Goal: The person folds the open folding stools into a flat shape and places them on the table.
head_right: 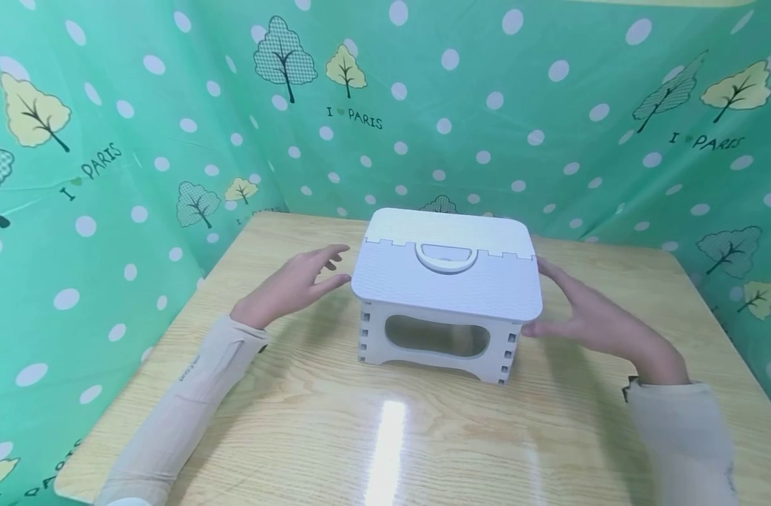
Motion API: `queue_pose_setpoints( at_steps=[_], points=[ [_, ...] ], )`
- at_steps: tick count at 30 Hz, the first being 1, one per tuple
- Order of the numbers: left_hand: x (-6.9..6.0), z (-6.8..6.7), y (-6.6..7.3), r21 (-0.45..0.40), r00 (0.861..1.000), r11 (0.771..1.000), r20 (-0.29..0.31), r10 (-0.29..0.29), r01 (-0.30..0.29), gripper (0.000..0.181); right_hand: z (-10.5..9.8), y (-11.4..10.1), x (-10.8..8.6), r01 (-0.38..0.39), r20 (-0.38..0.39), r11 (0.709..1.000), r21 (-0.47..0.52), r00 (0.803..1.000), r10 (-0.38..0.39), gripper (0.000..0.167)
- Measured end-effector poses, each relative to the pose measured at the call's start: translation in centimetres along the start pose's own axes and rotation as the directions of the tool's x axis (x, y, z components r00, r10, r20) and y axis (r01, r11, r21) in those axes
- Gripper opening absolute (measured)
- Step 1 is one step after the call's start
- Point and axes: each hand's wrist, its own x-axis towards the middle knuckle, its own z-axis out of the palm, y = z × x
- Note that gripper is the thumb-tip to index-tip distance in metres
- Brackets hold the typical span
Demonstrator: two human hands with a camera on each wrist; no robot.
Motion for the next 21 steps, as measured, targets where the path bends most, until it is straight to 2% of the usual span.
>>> queue_pose_setpoints(
  at_steps=[9, 17, 21],
  points=[
    [0.0, 0.5, 1.2, -0.011, 0.998, 0.998, 0.038, 0.054, -0.054, 0.062, 1.2, -1.2, -0.1, 0.051, 0.055, 0.997, 0.064, 0.997, -0.054, 0.117],
    [0.1, 1.0, 1.9, -0.031, 0.992, 0.995, 0.077, 0.101, -0.099, 0.057, 2.0, -2.2, -0.2, 0.159, 0.036, 0.986, 0.046, 0.986, -0.161, 0.097],
    [0.1, 1.4, 2.3, -0.044, 0.988, 0.992, 0.101, 0.121, -0.117, 0.052, 2.1, -2.6, -0.2, 0.181, 0.042, 0.983, 0.020, 0.982, -0.182, 0.093]
  ],
)
